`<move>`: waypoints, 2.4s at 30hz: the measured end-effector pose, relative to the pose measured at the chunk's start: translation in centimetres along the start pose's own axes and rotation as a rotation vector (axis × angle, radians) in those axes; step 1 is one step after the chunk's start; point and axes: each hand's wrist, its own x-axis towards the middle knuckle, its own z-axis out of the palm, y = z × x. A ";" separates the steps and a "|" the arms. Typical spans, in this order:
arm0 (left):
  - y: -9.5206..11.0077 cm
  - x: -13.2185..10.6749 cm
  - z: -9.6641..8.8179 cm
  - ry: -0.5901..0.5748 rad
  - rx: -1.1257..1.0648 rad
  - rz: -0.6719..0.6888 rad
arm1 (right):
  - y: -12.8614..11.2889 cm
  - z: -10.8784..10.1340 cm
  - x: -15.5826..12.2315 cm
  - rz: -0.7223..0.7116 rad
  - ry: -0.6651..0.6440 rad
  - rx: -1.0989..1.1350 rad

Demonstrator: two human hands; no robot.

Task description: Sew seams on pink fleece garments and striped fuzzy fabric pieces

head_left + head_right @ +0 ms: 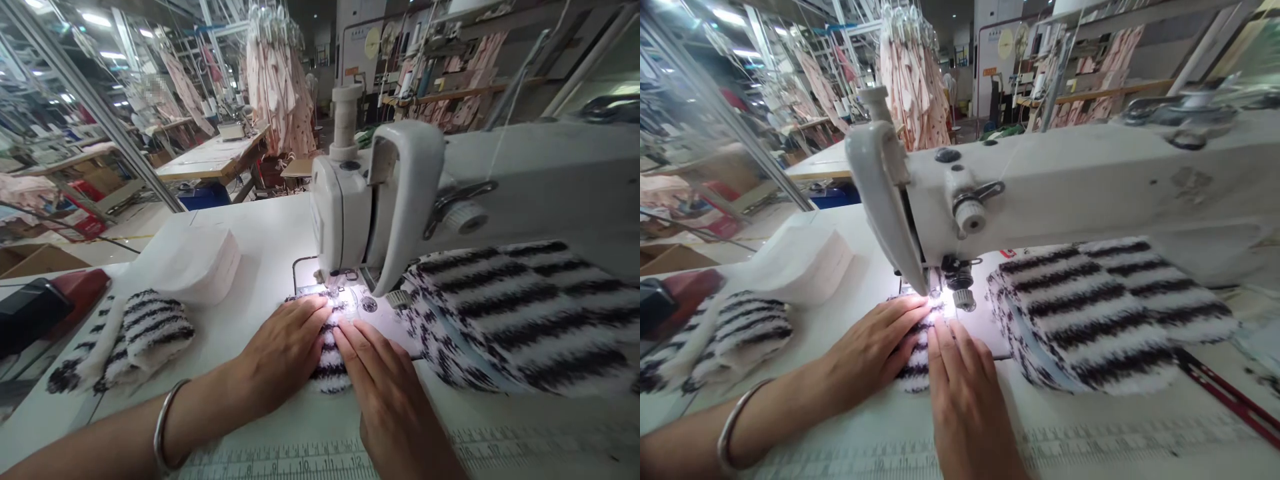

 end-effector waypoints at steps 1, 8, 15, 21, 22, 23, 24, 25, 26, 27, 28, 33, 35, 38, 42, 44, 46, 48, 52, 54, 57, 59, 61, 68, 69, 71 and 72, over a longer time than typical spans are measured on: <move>0.1 0.0 -0.5 -0.010 -0.015 0.000 | 0.1 -0.1 -0.1 0.015 -0.005 0.029; -0.1 -0.6 -4.6 -0.174 -0.225 -0.173 | 2.5 -2.9 -0.6 -0.057 -0.128 0.270; -1.4 -1.1 -3.4 -0.293 -0.282 -0.050 | 2.0 -2.9 -0.5 -0.051 -0.084 0.258; -1.3 -0.8 -4.4 -0.338 -0.268 -0.023 | 0.9 -3.3 -1.1 -0.066 -0.054 0.234; -1.3 -0.8 -4.5 -0.346 -0.267 -0.024 | 0.6 -3.1 -1.2 -0.061 -0.047 0.224; -1.3 -0.9 -4.5 -0.351 -0.265 -0.023 | 0.2 -2.9 -1.4 -0.050 -0.035 0.215; -1.3 -0.8 -4.6 -0.354 -0.262 -0.022 | -0.3 -2.7 -1.6 -0.038 -0.023 0.204; -1.3 -0.8 -4.6 -0.353 -0.258 -0.017 | -0.7 -2.6 -1.7 -0.028 -0.003 0.193; -1.2 -0.6 -4.6 -0.343 -0.254 -0.007 | -1.1 -2.4 -1.9 -0.020 0.009 0.177; -1.1 -0.5 -4.7 -0.332 -0.251 0.008 | -1.4 -2.4 -2.0 -0.016 0.013 0.154; -0.9 -0.3 -4.8 -0.318 -0.248 0.033 | -1.7 -2.4 -2.1 -0.018 0.018 0.122; -0.5 0.4 -4.5 -0.326 -0.284 0.185 | -2.5 -2.4 -3.0 -0.053 0.006 -0.038; -0.5 0.3 -4.2 -0.342 -0.290 0.201 | -2.7 -1.9 -3.4 -0.032 0.016 -0.059; -0.7 0.1 -3.6 -0.332 -0.269 0.206 | -2.9 -1.0 -3.5 0.023 0.045 -0.057; -1.3 0.4 -3.3 -0.315 -0.265 0.195 | -2.7 -0.6 -2.8 0.018 0.045 -0.078; -1.7 0.7 -3.2 -0.306 -0.275 0.185 | -2.4 -0.6 -2.2 0.003 0.018 -0.099; -2.2 1.0 -3.1 -0.297 -0.277 0.173 | -2.1 -0.6 -1.6 0.009 -0.018 -0.119; -2.6 1.2 -2.9 -0.285 -0.268 0.164 | -1.7 -0.7 -0.9 0.013 -0.048 -0.137; -3.4 1.6 -2.4 -0.223 -0.255 0.179 | -1.0 -0.5 0.3 -0.008 -0.054 -0.135; -3.7 1.7 -2.3 -0.196 -0.245 0.182 | -0.7 -0.4 0.9 0.015 -0.041 -0.095; -3.9 1.8 -2.2 -0.186 -0.214 0.180 | 0.0 -0.5 1.7 0.026 -0.078 -0.025; -3.9 1.8 -2.2 -0.189 -0.185 0.164 | 0.7 -0.8 2.3 0.029 -0.119 0.012; -3.7 1.7 -2.1 -0.186 -0.153 0.125 | 1.5 -1.3 3.1 0.039 -0.151 0.036; -2.9 1.6 -1.4 -0.173 0.002 0.009 | 2.8 -1.9 4.0 0.004 -0.163 -0.043; -2.9 1.7 -1.5 -0.185 0.020 0.001 | 2.3 -1.6 3.7 -0.015 -0.136 -0.056; -3.1 2.0 -2.0 -0.218 0.021 0.005 | 0.8 -0.9 2.9 -0.005 -0.073 -0.083; -3.2 2.1 -2.3 -0.240 0.004 0.022 | 0.0 -0.5 2.4 0.025 -0.051 -0.090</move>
